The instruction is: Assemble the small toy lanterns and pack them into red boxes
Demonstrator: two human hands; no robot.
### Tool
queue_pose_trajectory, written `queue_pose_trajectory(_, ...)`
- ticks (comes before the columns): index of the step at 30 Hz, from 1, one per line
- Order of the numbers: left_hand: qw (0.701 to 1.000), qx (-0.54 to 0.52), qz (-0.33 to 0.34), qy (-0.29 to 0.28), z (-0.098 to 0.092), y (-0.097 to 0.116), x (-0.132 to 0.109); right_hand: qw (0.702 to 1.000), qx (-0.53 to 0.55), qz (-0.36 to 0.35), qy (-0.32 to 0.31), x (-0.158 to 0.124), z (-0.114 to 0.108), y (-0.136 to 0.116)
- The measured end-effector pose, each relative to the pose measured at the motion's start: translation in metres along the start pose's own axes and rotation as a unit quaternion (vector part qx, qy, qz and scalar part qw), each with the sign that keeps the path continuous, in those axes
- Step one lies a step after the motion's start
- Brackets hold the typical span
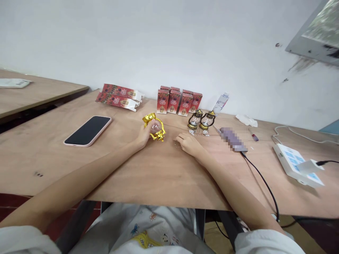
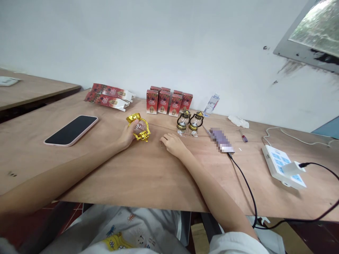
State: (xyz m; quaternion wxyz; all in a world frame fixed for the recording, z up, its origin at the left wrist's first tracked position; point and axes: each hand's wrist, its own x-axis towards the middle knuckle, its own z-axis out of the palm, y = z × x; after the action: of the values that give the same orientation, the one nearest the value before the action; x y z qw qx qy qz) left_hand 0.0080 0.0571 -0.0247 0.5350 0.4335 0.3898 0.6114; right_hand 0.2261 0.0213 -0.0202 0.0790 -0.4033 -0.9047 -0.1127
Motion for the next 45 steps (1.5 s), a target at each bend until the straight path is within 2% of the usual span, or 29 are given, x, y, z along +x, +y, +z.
queue_pose_trajectory(7, 1.000, -0.008, -0.015, 0.002, 0.000, 0.001, -0.001, 0.999, -0.043, 0.007, -0.013, 0.001, -0.004, -0.002)
queue_pose_trajectory(13, 1.000, -0.006, -0.022, -0.001, 0.001, 0.002, -0.002, 0.996, -0.063, 0.050, -0.022, 0.000, -0.008, -0.009)
queue_pose_trajectory(16, 1.000, -0.001, -0.019, -0.001, 0.001, 0.002, -0.002, 0.997, -0.011, 0.080, -0.011, 0.000, -0.008, -0.009)
queue_pose_trajectory(19, 1.000, -0.001, -0.021, -0.003, 0.001, 0.002, -0.002, 0.987, 0.104, 0.115, 0.035, 0.001, -0.011, -0.008)
queue_pose_trajectory(22, 1.000, -0.005, -0.020, -0.003, 0.000, 0.001, -0.002, 0.954, 0.236, 0.160, 0.090, 0.003, -0.014, -0.006)
queue_pose_trajectory(25, 1.000, 0.003, -0.020, -0.008, -0.001, -0.001, 0.000, 0.902, 0.354, 0.225, 0.106, 0.005, -0.014, -0.005)
queue_pose_trajectory(27, 1.000, 0.007, -0.018, -0.008, -0.002, -0.002, 0.001, 0.857, 0.425, 0.270, 0.108, 0.007, -0.011, -0.005)
queue_pose_trajectory(32, 1.000, -0.012, -0.026, -0.009, -0.001, 0.001, -0.001, 0.720, 0.595, 0.341, 0.108, 0.011, -0.005, -0.007)
queue_pose_trajectory(34, 0.999, -0.019, -0.025, -0.014, 0.000, 0.004, -0.003, 0.685, 0.630, 0.352, 0.098, 0.011, -0.005, -0.009)
queue_pose_trajectory(37, 0.999, -0.029, -0.024, -0.011, 0.001, 0.008, -0.005, 0.658, 0.659, 0.356, 0.080, 0.011, -0.008, -0.012)
queue_pose_trajectory(41, 0.998, -0.051, -0.045, -0.016, -0.001, 0.010, -0.005, 0.641, 0.684, 0.342, 0.068, 0.010, -0.009, -0.013)
queue_pose_trajectory(43, 0.996, -0.059, -0.059, -0.016, -0.002, 0.010, -0.004, 0.643, 0.686, 0.335, 0.068, 0.010, -0.008, -0.012)
queue_pose_trajectory(45, 0.996, -0.063, -0.062, -0.014, -0.002, 0.009, -0.003, 0.657, 0.674, 0.332, 0.070, 0.010, -0.006, -0.010)
